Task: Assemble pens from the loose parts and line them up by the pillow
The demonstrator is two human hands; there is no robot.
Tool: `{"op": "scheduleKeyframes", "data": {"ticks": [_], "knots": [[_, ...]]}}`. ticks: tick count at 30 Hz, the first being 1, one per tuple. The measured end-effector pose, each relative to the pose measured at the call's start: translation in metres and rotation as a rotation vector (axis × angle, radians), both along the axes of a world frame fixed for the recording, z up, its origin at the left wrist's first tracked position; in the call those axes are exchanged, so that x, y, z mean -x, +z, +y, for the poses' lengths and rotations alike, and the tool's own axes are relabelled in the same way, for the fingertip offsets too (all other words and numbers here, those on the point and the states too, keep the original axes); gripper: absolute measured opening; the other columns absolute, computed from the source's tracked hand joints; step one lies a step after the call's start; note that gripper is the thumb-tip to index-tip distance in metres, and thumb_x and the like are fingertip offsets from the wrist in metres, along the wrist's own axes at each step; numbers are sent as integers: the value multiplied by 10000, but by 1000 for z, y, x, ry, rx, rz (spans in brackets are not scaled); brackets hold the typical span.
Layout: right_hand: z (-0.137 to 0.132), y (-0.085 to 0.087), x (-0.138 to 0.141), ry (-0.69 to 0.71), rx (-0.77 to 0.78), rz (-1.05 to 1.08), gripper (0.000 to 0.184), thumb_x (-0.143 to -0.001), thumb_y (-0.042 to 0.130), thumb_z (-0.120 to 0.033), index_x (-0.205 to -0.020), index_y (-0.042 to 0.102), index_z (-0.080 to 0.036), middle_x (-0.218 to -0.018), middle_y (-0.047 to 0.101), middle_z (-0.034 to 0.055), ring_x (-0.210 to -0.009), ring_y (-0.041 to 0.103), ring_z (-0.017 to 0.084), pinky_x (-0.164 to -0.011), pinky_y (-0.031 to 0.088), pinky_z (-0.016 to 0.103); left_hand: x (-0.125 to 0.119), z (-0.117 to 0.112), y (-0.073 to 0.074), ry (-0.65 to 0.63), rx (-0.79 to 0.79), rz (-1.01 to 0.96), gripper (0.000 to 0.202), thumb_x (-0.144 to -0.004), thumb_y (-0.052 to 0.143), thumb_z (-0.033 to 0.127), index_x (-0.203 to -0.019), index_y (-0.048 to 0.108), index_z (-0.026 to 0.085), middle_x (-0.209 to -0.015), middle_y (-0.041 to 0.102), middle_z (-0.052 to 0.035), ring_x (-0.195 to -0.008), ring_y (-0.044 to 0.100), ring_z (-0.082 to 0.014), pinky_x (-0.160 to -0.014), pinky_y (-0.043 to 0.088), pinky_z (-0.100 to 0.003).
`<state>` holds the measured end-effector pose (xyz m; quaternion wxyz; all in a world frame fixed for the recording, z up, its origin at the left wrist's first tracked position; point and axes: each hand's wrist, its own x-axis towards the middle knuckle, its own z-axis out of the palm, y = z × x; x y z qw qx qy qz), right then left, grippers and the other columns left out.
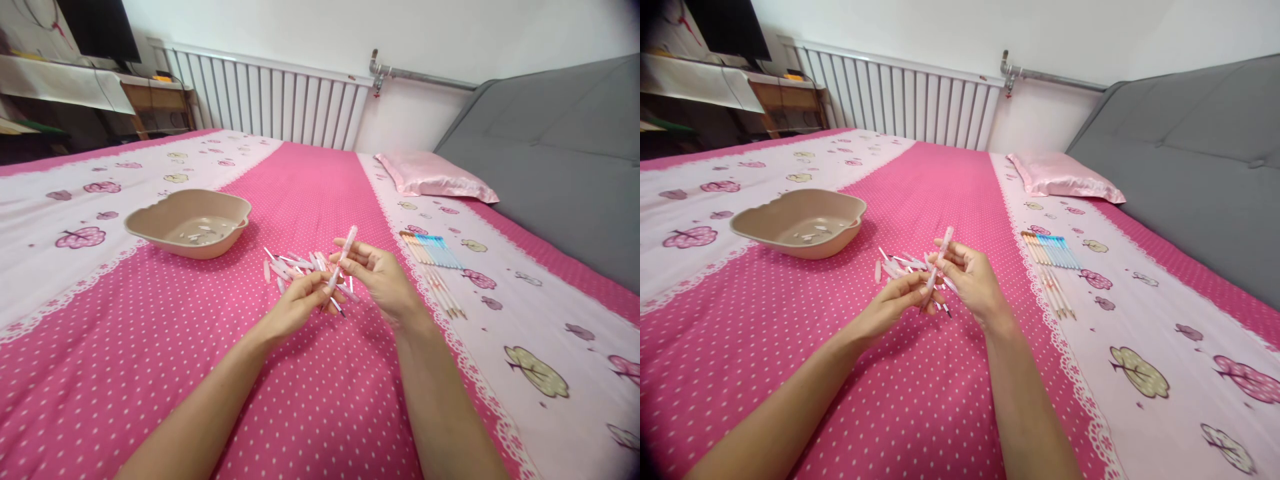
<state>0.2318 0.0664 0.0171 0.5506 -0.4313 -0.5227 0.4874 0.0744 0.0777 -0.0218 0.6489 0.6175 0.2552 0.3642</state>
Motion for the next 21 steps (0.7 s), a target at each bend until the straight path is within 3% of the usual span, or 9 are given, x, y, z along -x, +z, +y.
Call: {"op": "scheduleKeyframes", "data": {"ticks": [10,21], "knots": [[4,-4,0,-62,-23,-3,357,-611,806,-321,-905,675,-168,-794,679,28,-755,634,154,-733,532,318,-2,0,0,-5,0,-69,230,-820,611,310,-981,618,146,-811,668,-44,-668,593,-117,-654,425,-260],[5,-4,1,-73,-34,-43,354,-569,816,-374,-753,588,-176,-687,614,-4,-654,595,137,-667,500,305,-4,-2,3,-25,42,-154,223,-774,674,285,-935,630,137,-780,682,-47,-670,618,-123,-678,477,-262]]}}
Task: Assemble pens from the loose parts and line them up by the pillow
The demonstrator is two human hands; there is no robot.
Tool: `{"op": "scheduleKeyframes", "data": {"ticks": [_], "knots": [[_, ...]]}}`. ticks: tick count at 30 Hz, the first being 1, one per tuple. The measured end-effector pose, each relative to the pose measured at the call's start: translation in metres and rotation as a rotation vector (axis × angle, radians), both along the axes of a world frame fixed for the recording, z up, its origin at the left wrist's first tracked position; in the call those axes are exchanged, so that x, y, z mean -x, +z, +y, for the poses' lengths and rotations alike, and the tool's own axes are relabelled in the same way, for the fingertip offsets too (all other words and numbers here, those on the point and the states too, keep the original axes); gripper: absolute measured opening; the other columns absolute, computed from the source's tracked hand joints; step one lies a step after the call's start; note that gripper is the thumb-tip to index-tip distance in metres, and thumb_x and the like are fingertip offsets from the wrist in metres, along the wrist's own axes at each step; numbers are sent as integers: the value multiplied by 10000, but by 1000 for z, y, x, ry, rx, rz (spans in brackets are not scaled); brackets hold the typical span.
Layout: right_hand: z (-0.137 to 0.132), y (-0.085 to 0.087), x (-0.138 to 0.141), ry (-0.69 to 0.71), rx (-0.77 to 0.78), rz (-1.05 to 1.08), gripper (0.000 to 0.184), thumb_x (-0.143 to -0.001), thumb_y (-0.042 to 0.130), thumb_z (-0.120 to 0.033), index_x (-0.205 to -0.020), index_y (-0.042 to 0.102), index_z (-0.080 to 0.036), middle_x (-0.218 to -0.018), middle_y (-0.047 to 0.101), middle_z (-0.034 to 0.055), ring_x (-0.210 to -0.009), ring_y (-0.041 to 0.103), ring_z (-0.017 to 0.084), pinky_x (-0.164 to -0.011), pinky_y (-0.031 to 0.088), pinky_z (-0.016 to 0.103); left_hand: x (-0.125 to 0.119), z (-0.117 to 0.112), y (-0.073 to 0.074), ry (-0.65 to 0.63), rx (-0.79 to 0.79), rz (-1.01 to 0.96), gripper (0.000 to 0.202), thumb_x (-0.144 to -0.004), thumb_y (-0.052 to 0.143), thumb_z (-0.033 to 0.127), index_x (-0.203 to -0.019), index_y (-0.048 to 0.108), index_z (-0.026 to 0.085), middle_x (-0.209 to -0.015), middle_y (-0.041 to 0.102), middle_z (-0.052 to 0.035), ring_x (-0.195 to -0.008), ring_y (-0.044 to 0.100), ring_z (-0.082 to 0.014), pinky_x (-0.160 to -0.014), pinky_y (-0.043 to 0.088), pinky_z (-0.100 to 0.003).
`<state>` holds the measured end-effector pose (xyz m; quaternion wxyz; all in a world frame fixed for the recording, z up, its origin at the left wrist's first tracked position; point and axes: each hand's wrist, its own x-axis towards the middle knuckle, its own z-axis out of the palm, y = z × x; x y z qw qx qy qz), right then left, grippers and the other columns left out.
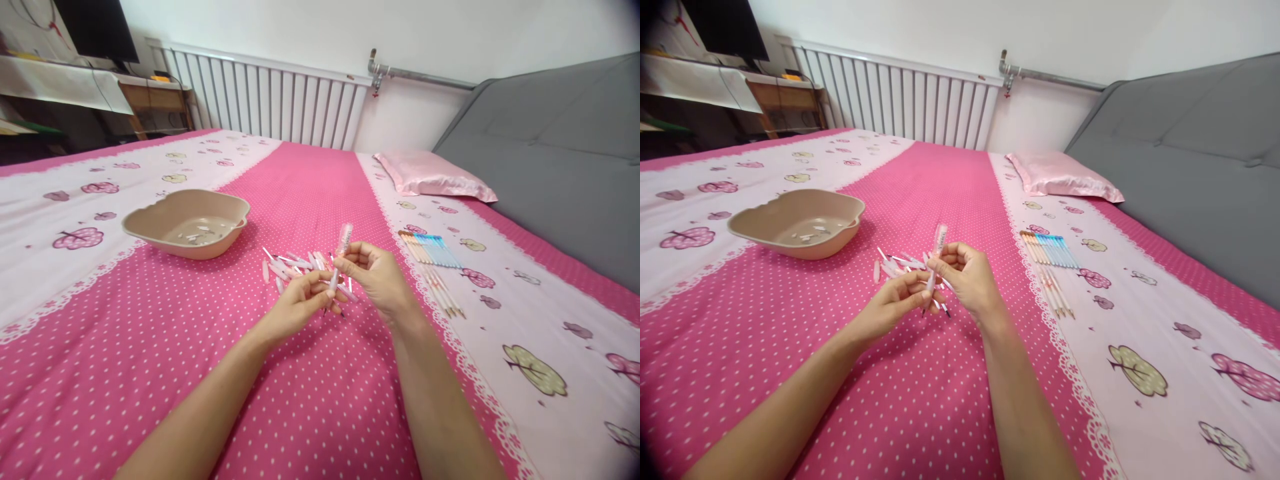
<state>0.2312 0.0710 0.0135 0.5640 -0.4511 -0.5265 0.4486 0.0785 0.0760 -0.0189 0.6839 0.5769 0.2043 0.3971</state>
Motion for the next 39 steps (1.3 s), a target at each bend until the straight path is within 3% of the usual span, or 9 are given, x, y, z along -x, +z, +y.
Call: {"op": "scheduleKeyframes", "data": {"ticks": [15,19,25,39], "knots": [[0,-3,3,-40,-2,2,389,-562,826,-342,-772,545,-173,-677,556,-24,-633,544,120,-607,467,268,2,1,-4,36,79,73,349,-702,738,306,-950,567,131,-760,679,-29,-652,633,-124,-670,478,-266],[-2,-3,4,-27,-7,17,370,-606,801,-358,-820,558,-179,-774,597,3,-730,583,140,-697,488,290,1,1,-2,44,50,43,295,-723,723,285,-938,589,134,-763,681,-33,-649,628,-121,-655,482,-260],[-7,5,3,118,67,97,325,-764,688,-313,-1048,568,-211,-1029,676,62,-974,615,181,-877,490,349,2,-1,4,32,3,25,201,-808,636,264,-958,617,131,-809,692,-56,-670,626,-118,-648,477,-249],[-6,3,2,133,119,125,360,-730,709,-254,-1058,569,-202,-953,710,52,-856,664,186,-838,520,376,3,0,1,19,-29,63,220,-832,606,291,-978,626,127,-837,695,-70,-690,645,-136,-687,483,-277]]}}
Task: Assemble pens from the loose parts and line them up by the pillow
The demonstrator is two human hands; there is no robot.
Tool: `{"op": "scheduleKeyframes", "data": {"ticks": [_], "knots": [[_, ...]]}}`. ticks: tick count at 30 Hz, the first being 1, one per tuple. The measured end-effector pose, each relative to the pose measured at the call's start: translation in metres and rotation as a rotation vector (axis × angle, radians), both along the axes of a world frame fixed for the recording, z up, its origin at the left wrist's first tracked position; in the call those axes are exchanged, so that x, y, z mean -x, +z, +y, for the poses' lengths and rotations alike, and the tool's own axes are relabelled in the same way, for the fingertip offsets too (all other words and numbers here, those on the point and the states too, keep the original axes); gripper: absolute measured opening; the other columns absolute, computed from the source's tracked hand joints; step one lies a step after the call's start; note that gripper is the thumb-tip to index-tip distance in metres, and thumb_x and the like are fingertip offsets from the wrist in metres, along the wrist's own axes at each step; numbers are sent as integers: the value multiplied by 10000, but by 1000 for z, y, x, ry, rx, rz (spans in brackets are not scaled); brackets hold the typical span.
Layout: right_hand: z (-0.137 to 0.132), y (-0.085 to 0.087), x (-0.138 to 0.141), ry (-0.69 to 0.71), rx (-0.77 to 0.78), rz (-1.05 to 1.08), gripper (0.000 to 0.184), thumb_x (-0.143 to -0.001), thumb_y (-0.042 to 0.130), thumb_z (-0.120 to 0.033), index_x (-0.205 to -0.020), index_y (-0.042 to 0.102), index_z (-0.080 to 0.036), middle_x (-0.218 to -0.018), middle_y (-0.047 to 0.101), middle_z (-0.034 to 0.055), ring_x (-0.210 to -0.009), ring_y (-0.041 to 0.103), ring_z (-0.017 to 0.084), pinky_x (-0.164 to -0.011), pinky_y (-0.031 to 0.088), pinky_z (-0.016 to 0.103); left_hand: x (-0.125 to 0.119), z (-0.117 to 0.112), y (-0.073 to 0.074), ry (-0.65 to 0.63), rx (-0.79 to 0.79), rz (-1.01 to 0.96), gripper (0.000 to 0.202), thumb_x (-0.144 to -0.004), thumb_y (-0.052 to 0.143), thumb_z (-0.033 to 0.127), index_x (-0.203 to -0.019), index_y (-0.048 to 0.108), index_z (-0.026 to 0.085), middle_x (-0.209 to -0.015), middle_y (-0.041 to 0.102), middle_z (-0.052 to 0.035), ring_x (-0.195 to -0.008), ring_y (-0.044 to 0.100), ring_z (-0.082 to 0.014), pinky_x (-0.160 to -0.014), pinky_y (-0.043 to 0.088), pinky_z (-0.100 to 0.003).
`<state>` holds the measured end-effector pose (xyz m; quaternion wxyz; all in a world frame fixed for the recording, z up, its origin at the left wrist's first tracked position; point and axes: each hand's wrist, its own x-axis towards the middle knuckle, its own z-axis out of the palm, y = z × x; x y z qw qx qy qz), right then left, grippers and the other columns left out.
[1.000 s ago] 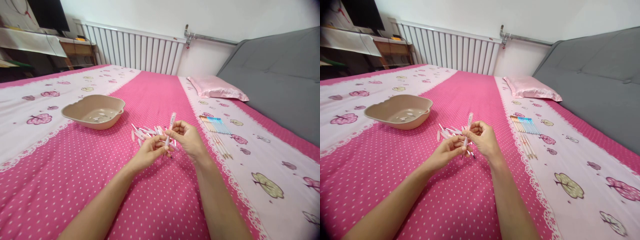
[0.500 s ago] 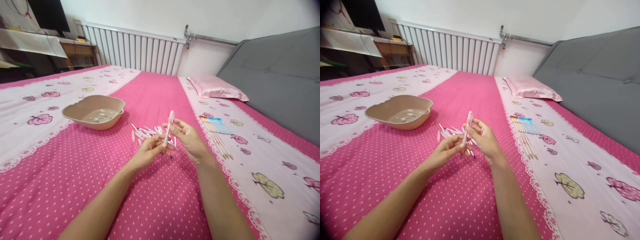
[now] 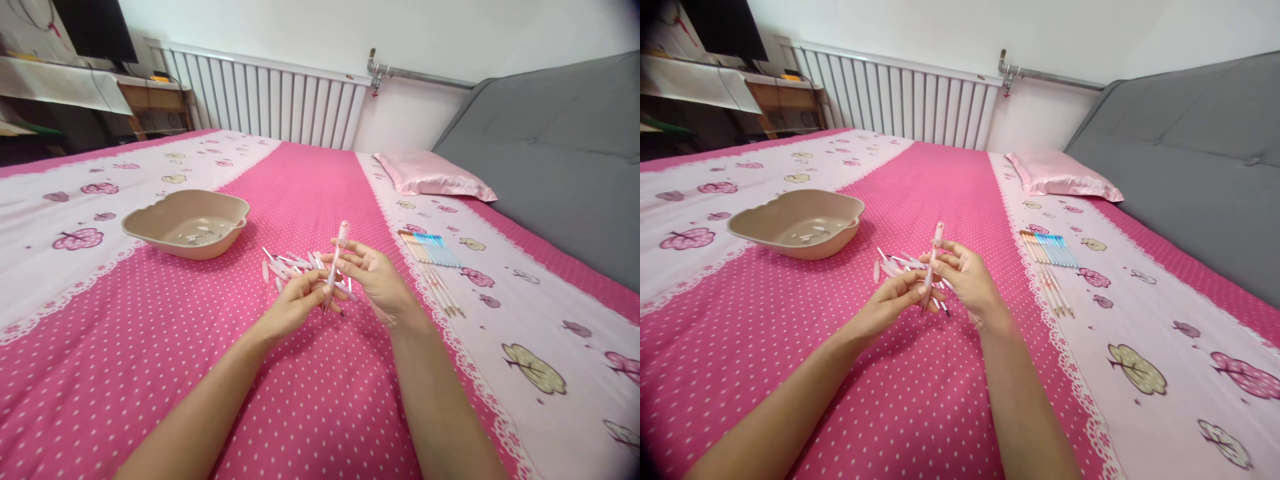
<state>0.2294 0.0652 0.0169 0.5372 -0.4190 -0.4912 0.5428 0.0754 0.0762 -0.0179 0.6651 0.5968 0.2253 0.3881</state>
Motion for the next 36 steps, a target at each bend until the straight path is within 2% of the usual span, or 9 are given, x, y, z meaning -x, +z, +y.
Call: {"op": "scheduleKeyframes", "data": {"ticks": [10,16,21,27,32,36], "knots": [[2,-1,1,-66,13,-9,506,-581,819,-312,-1021,600,-190,-809,680,23,-796,655,184,-807,509,357,-1,-1,0,7,41,-38,220,-787,663,265,-958,631,130,-785,690,-49,-662,639,-128,-660,482,-256],[4,-7,-1,-84,-7,-3,543,-561,830,-306,-1035,596,-178,-745,628,-19,-692,623,143,-709,497,305,-1,-1,1,-4,58,-48,211,-783,668,257,-940,618,126,-791,694,-47,-661,634,-115,-663,479,-245],[5,-9,0,-122,-2,-25,554,-543,840,-306,-1026,601,-177,-739,603,-28,-689,618,142,-715,492,310,-2,-1,1,-1,63,-57,195,-778,674,256,-917,616,131,-758,676,-31,-655,633,-117,-664,480,-250],[4,-8,3,-113,1,-6,545,-558,836,-308,-1033,603,-176,-794,632,-2,-753,624,155,-734,493,308,-2,-2,3,3,45,-66,155,-792,657,241,-897,624,132,-727,662,-24,-665,620,-117,-649,465,-238],[1,-1,3,-2,23,80,444,-683,767,-316,-1074,591,-201,-959,686,53,-907,625,180,-823,492,327,-1,-2,4,-16,5,-35,158,-838,594,263,-913,636,131,-748,680,-41,-668,623,-123,-660,453,-249],[-1,2,2,70,40,104,328,-757,695,-278,-1064,598,-222,-996,700,48,-933,633,192,-845,497,358,2,-1,2,1,-21,17,188,-858,552,277,-940,642,134,-802,697,-61,-677,628,-138,-674,436,-272]]}}
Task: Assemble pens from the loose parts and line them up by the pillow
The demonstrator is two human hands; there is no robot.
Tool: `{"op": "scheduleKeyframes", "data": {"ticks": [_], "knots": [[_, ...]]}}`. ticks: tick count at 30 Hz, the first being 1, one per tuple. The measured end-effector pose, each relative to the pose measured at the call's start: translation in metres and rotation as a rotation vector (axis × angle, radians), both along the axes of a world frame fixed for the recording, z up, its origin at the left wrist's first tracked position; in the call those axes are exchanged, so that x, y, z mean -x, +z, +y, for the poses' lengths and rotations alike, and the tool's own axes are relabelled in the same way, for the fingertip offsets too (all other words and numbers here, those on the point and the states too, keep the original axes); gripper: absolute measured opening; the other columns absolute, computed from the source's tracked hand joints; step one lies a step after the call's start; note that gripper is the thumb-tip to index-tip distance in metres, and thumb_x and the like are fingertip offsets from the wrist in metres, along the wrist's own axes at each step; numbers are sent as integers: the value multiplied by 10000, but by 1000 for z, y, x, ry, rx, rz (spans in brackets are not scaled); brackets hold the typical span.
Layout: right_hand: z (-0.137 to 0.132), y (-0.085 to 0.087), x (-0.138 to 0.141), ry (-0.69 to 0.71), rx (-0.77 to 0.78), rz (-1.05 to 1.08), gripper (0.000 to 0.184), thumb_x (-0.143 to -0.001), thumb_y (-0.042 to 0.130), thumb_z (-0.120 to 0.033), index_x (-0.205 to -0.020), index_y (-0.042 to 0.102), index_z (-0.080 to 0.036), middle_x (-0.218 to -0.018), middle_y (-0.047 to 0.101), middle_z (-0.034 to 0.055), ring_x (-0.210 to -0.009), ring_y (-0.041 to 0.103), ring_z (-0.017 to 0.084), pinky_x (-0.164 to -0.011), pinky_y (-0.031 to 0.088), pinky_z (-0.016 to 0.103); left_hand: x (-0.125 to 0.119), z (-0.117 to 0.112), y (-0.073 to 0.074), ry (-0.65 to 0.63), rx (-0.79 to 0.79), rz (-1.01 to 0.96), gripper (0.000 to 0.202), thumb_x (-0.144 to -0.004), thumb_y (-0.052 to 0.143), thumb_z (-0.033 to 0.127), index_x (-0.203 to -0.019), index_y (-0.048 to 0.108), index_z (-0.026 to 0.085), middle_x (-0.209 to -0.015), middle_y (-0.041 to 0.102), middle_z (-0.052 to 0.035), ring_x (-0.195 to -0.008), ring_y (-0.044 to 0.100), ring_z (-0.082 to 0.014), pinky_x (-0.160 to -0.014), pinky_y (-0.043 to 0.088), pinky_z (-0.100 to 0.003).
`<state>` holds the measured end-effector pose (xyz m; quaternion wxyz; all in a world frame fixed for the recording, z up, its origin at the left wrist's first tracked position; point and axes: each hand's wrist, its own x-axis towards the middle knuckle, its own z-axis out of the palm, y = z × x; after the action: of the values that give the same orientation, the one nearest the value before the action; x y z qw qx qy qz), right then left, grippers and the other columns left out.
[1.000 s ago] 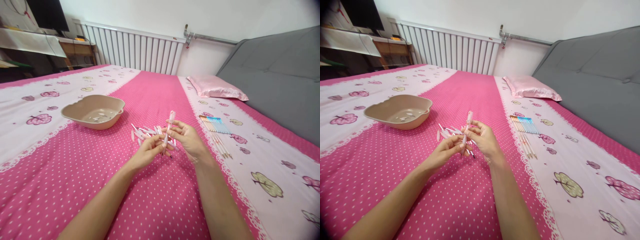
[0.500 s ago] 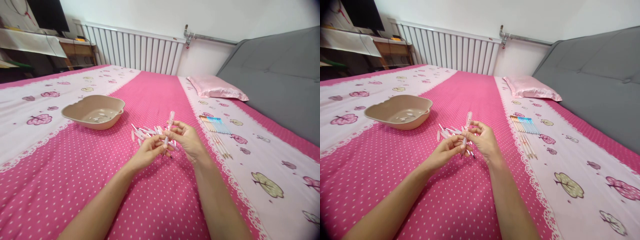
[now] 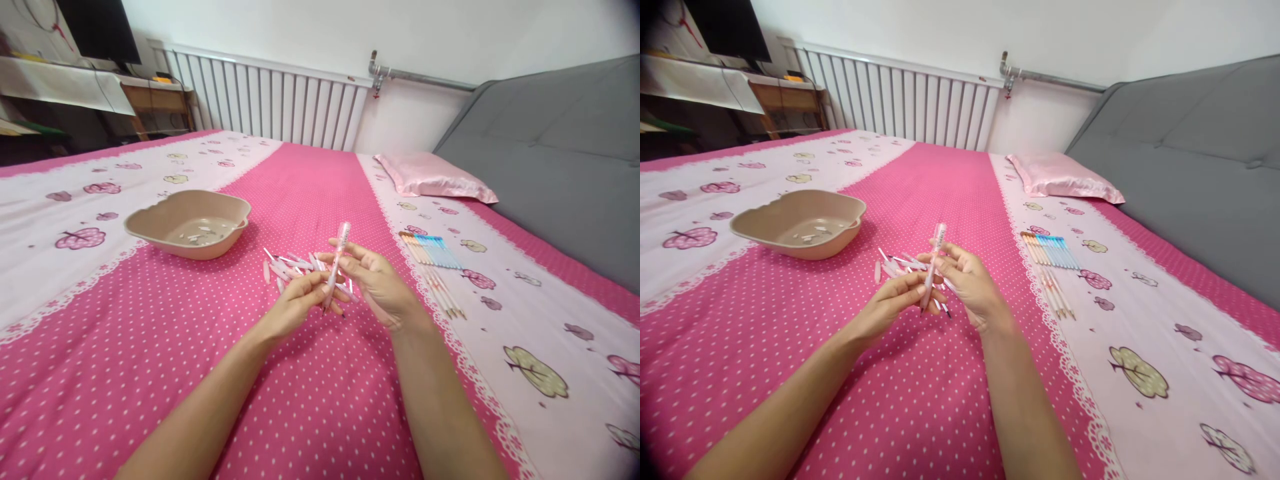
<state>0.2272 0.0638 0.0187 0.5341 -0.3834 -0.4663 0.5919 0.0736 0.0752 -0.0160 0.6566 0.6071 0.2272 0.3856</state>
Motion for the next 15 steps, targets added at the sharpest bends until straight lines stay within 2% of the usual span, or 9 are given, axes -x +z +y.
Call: {"op": "scheduleKeyframes", "data": {"ticks": [11,15], "knots": [[3,-3,-1,-27,-17,-36,342,-732,717,-255,-1049,601,-202,-907,710,44,-840,646,175,-798,497,342,0,0,0,-1,-3,17,195,-856,548,282,-952,635,137,-822,694,-61,-677,633,-139,-669,430,-276],[2,-2,0,-62,3,-45,395,-686,759,-282,-1039,605,-194,-875,704,39,-771,640,165,-786,495,346,-1,-1,1,-6,-1,-3,174,-859,554,272,-930,637,137,-763,688,-46,-668,631,-133,-671,440,-267]]}}
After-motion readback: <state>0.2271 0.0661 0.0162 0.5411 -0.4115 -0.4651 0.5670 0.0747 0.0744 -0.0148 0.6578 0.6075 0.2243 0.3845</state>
